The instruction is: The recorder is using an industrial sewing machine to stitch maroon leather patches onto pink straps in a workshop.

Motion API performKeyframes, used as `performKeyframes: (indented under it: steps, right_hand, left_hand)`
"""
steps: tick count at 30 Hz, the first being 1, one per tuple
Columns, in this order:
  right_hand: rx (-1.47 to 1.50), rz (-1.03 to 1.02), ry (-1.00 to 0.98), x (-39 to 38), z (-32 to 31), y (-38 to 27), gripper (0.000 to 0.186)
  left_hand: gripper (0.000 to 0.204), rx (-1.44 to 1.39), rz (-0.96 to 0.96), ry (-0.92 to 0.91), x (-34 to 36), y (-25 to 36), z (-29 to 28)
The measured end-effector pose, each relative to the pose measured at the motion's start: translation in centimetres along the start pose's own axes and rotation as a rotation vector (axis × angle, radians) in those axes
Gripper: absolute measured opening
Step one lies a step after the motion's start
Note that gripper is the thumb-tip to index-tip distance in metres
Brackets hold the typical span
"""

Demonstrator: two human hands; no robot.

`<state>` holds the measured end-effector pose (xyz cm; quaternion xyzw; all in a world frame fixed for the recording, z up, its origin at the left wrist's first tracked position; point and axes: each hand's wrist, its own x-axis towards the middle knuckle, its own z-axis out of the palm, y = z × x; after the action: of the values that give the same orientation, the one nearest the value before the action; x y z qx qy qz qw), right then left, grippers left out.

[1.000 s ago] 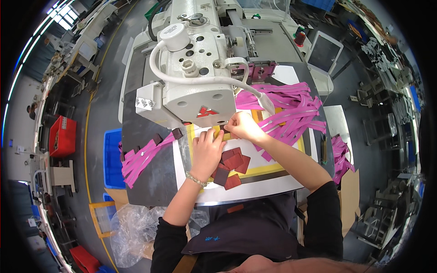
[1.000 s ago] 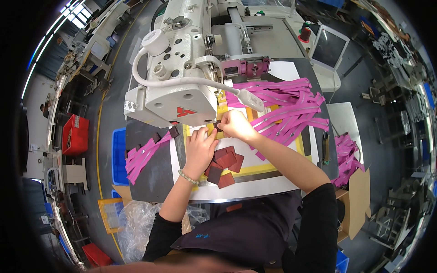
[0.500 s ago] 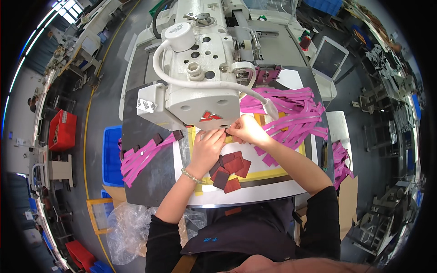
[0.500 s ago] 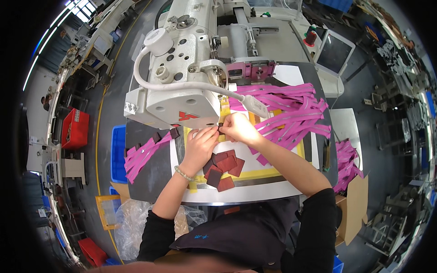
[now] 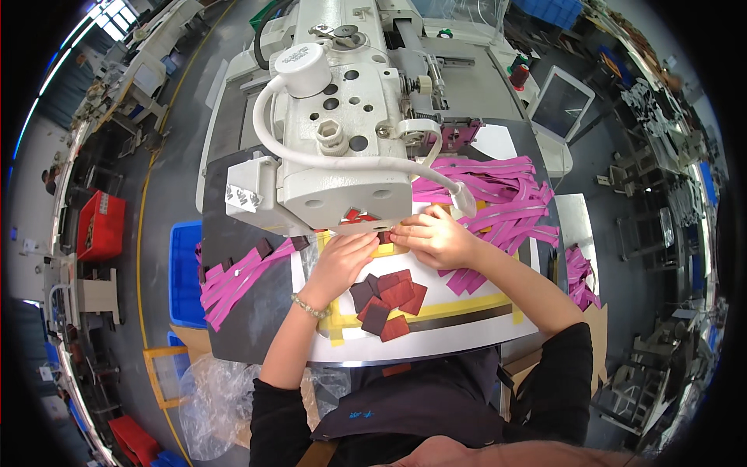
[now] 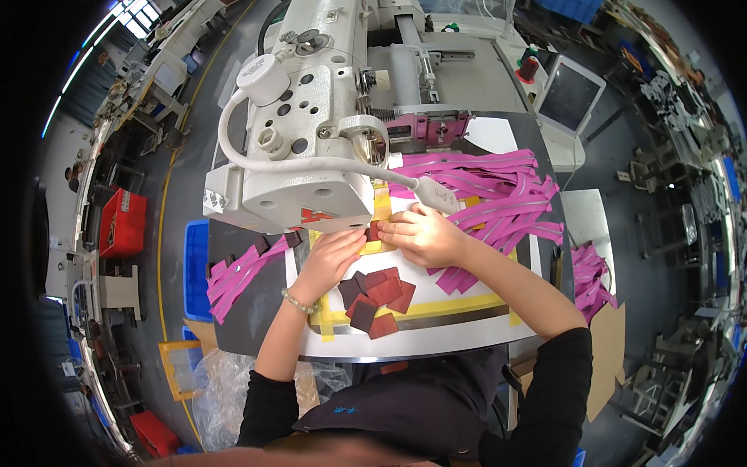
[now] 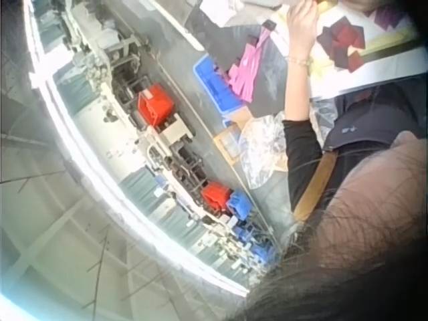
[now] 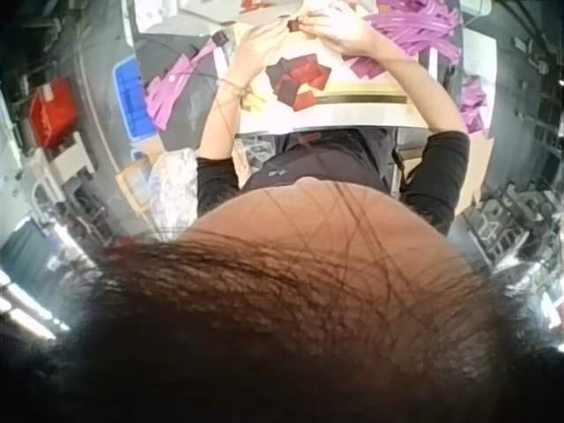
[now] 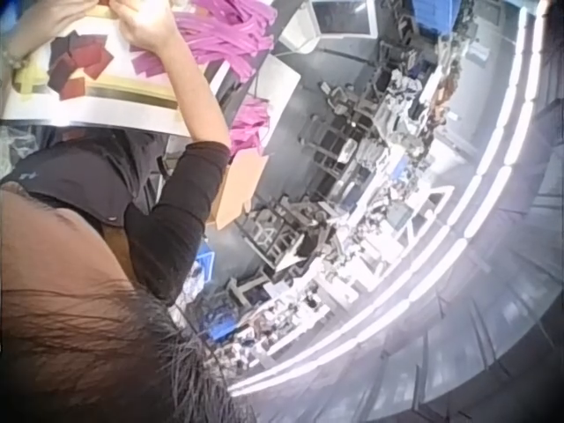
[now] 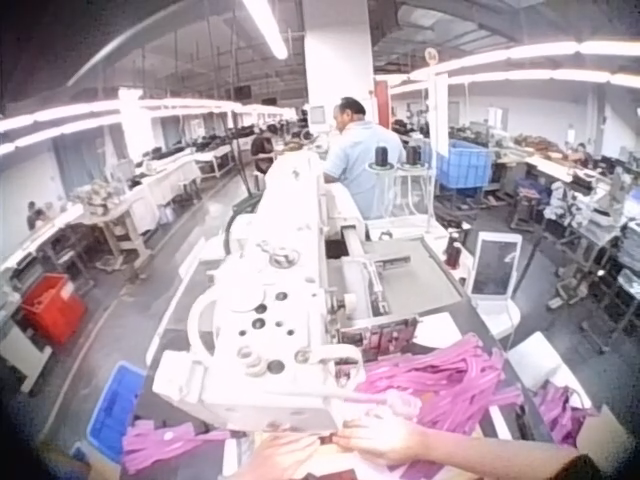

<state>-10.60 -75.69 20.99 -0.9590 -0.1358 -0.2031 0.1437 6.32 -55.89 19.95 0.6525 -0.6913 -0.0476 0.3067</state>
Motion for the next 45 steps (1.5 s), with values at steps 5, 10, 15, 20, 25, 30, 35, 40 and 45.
performKeyframes:
  steps: [5,10,15,20,25,30,35,40,45]
  right_hand:
    - [0.011,0.019,-0.036,-0.2,0.3,0.2,0.041]
    - [-0.016,0.02,-0.042,0.2,0.1,0.1,0.04]
    - [-0.004,0.045,-0.078,0.0,0.6,0.0,0.035]
    - [-0.019,0.087,-0.006,-0.4,0.9,-0.8,0.03]
    - [-0.035,0.085,0.049,-1.2,-0.1,-0.4,0.028]
    - [-0.128,0.518,0.252,-1.8,-4.1,5.7,0.024]
    - [-0.021,0.609,0.114,-1.0,-5.8,8.3,0.021]
    - [0.126,0.616,0.06,-0.8,-5.6,9.6,0.02]
    - [0.082,0.592,0.083,-0.8,-5.2,9.2,0.014]
  left_hand:
    - [0.03,0.021,-0.03,-0.022,0.0,0.1,0.2]
    - [0.03,0.008,-0.014,0.009,0.1,0.0,0.1]
    - [0.029,0.027,-0.001,-0.012,0.3,0.2,0.0]
    - [0.028,0.004,-0.016,0.005,0.1,0.2,0.1]
    - [0.033,0.017,-0.008,0.012,0.0,0.2,0.0]
    - [0.03,0.038,0.001,0.029,0.2,0.6,-0.2]
    - [0.031,0.03,-0.017,0.022,0.2,0.5,-0.1]
    - [0.031,0.042,0.002,0.038,0.1,0.6,-0.1]
    - [0.031,0.037,-0.003,0.029,-0.4,0.6,0.0]
